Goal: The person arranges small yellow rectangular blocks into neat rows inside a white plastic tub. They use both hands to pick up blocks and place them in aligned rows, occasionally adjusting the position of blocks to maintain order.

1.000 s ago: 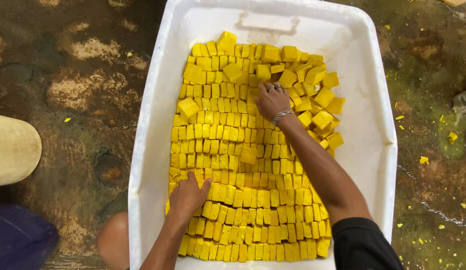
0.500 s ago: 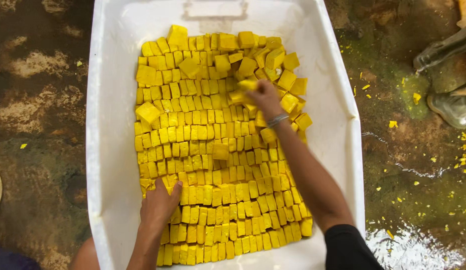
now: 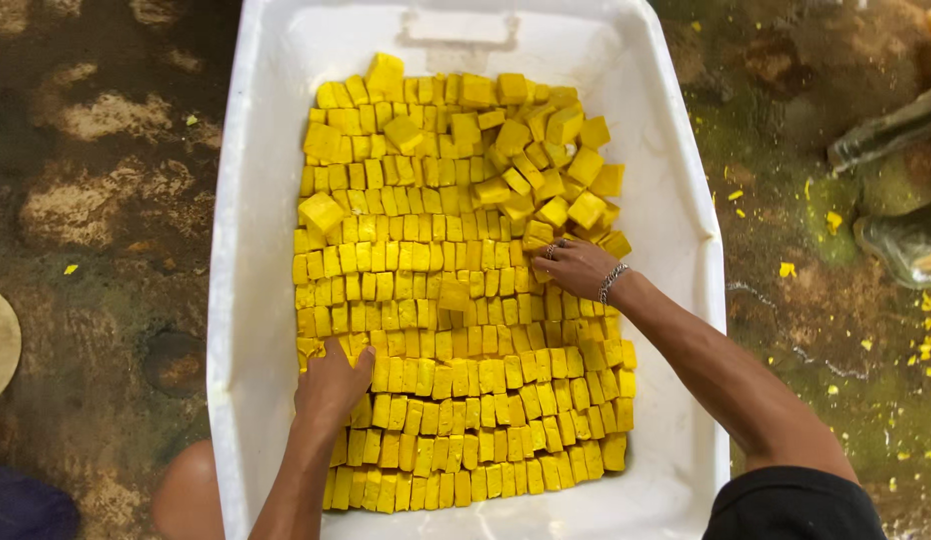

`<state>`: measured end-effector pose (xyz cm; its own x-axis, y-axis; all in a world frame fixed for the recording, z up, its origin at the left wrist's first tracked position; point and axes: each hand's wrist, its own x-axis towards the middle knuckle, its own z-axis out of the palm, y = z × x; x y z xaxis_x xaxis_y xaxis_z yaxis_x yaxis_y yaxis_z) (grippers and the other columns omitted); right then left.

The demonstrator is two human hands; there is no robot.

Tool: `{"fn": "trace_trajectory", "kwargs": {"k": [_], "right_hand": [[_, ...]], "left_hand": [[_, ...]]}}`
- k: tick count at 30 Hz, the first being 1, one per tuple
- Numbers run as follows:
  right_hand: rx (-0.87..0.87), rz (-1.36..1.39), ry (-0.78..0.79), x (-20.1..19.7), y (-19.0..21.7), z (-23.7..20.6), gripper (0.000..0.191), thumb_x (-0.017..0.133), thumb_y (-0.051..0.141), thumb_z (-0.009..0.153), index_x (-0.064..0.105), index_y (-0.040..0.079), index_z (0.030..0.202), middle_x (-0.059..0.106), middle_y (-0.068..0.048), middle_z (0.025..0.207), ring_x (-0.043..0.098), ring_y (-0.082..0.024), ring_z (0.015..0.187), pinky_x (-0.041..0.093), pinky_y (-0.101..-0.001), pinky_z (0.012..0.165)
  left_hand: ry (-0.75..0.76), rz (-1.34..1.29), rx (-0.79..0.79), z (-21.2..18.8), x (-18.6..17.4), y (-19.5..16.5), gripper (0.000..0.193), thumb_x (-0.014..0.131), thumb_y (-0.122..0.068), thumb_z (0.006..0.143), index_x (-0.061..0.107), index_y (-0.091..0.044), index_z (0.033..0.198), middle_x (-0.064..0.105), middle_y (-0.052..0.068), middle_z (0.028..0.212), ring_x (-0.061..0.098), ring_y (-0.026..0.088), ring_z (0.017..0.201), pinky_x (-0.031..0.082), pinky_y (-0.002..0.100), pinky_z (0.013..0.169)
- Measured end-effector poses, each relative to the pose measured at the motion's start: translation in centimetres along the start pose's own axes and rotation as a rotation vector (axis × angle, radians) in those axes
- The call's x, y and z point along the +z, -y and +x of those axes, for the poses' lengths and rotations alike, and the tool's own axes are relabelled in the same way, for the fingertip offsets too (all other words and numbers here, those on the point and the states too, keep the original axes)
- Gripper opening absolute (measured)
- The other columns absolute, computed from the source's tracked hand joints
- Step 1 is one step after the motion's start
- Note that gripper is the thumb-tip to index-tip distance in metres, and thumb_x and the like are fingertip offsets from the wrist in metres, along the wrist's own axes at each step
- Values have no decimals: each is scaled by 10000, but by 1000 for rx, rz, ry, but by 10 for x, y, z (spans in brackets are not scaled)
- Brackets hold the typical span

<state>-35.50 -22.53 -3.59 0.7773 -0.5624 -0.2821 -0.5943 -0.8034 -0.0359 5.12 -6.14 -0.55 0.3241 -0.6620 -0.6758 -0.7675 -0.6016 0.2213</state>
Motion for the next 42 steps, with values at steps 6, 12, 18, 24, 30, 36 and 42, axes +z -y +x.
{"fn": "trace_trajectory", "kwargs": {"k": [6, 12, 18, 24, 30, 36, 42], "right_hand": [[52, -3, 78, -2, -2, 4, 418, 707, 234, 858, 586, 159, 1251, 648, -79, 1240, 618, -313, 1130, 496, -442, 991], [223, 469, -119, -58, 35, 56, 404, 797, 327, 823, 653, 106, 1129, 694, -127, 1103, 667, -325, 1009, 539, -422, 881], [-112, 761, -385, -84, 200, 199, 349, 822, 298, 837, 702, 51, 1051, 727, -163, 1079, 680, -351, 1040, 545, -422, 904], [-51, 447, 249, -73, 289, 279, 419, 826, 329, 777, 731, 116, 1125, 668, -195, 1116, 661, -379, 1010, 536, -440, 900], [-76, 683, 285, -44, 275, 288, 394, 776, 300, 776, 747, 100, 1114, 765, -133, 1064, 735, -311, 984, 568, -391, 899], [-331, 668, 240, -50, 263, 282, 419, 782, 333, 852, 748, 109, 1205, 742, -170, 1128, 699, -339, 1018, 544, -409, 922], [-101, 989, -187, -93, 168, 221, 365, 708, 189, 920, 670, 31, 1247, 721, -153, 1219, 743, -264, 1011, 588, -346, 849]], "left_hand": [[3, -35, 43, 3, 7, -2, 779, 583, -585, 916, 467, -10, 1429, 668, 323, 1201, 638, 492, 1157, 517, 570, 986], [-6, -32, 84, 8, 14, -12, 821, 569, -588, 926, 407, -10, 1486, 618, 314, 1270, 617, 458, 1180, 452, 632, 1003], [-11, -37, 168, 15, 22, -5, 747, 559, -581, 946, 496, -17, 1432, 653, 253, 1265, 607, 421, 1220, 445, 616, 1014], [-1, 81, 212, 34, 32, -4, 632, 592, -499, 902, 555, -89, 1382, 531, 187, 1446, 539, 374, 1309, 453, 569, 1016], [-48, 160, 198, 33, 35, -3, 789, 586, -578, 954, 477, 34, 1440, 468, 267, 1481, 508, 423, 1315, 443, 559, 1013], [-77, 114, 197, 36, 40, 4, 794, 593, -562, 945, 452, 37, 1448, 498, 263, 1436, 541, 400, 1291, 501, 502, 971], [-181, 273, 170, 43, 10, 0, 473, 569, -429, 967, 680, -45, 1220, 571, 225, 1349, 657, 386, 1145, 542, 521, 909]]}}
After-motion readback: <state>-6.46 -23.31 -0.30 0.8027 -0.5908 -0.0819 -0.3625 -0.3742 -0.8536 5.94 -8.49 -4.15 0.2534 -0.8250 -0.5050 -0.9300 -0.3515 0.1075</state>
